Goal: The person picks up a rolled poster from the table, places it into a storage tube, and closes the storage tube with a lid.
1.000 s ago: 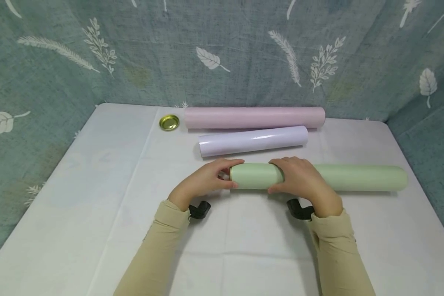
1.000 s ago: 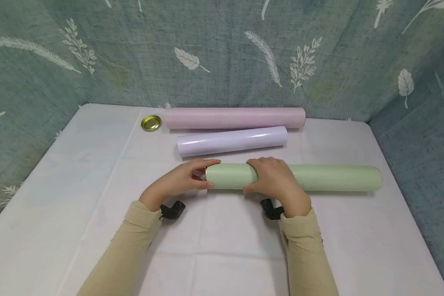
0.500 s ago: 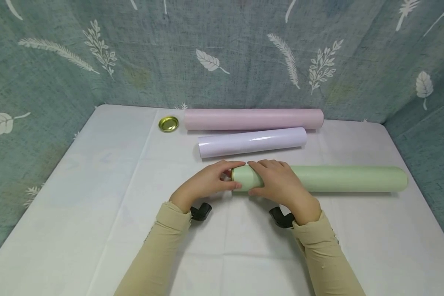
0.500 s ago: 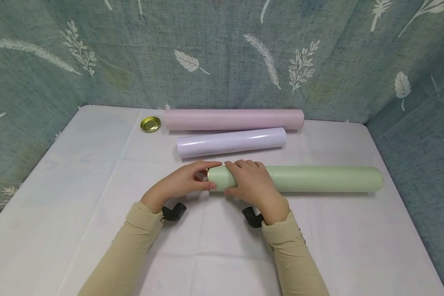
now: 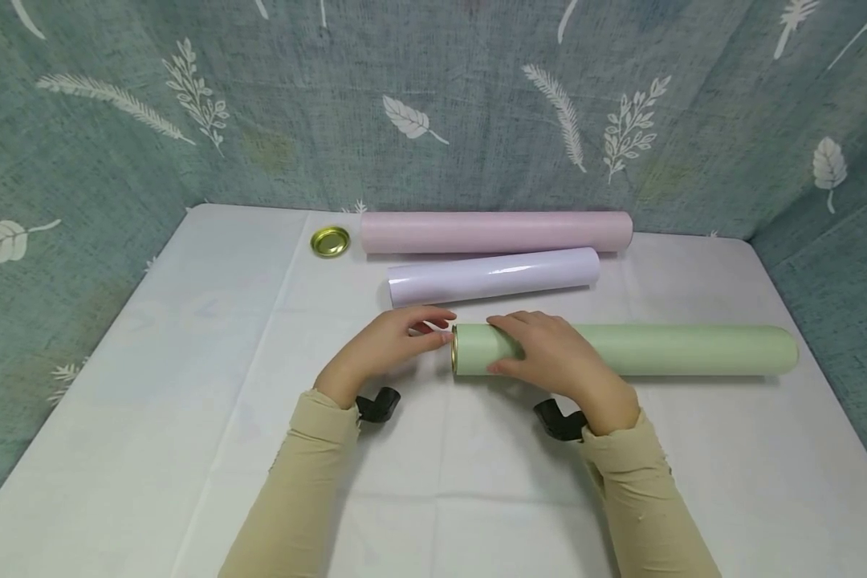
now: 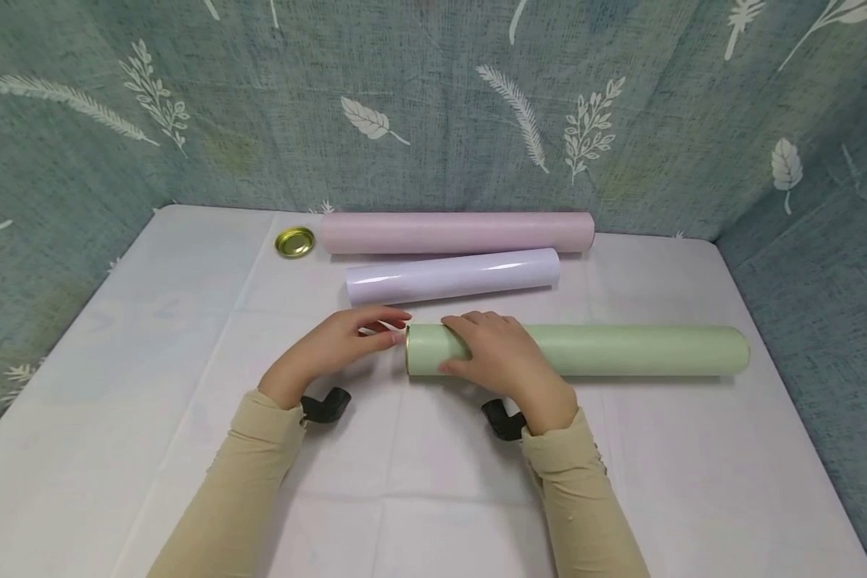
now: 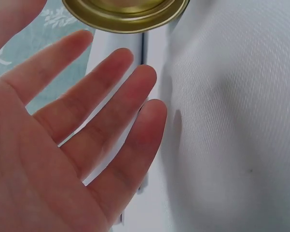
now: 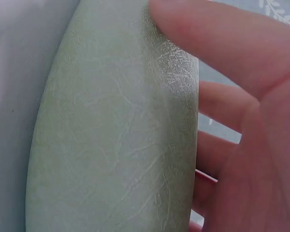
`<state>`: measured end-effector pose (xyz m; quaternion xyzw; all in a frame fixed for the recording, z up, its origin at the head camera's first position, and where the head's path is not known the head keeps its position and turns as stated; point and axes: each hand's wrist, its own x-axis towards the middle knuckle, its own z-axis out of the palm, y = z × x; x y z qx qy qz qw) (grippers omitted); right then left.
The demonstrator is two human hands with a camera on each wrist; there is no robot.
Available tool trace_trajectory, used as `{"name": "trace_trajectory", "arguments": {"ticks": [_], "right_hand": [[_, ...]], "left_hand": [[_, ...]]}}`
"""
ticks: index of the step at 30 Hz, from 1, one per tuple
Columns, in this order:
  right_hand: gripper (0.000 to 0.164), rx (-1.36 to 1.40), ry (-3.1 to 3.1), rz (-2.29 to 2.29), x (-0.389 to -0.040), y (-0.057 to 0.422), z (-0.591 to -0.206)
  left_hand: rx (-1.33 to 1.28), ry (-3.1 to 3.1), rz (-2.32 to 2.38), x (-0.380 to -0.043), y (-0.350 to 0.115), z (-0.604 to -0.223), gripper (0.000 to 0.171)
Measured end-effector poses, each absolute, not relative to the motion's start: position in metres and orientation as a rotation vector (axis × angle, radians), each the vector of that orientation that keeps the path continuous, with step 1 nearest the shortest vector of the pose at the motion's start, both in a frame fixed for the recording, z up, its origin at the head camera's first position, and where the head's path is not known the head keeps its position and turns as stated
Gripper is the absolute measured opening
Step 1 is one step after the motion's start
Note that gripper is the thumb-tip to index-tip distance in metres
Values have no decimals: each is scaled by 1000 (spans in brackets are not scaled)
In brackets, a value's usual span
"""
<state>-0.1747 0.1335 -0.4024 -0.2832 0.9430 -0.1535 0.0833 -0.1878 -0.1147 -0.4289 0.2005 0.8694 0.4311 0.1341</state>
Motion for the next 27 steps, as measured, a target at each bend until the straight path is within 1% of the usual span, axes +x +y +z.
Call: {"name": "trace_trajectory", "arguments": {"ticks": [12,21,27], "right_hand": [[51,-815,2823,-582,-176,138,-397],[46,-826,2839,-616,-177,140,-397],[43,-869,2803,-739,-175,139,-393]], "left_hand": [[537,2563,1205,-187,-117,-426,40],[547,2647,1137,-188,-118,-430,36],[518,2689,1132,-188,-119,-427,33]]}}
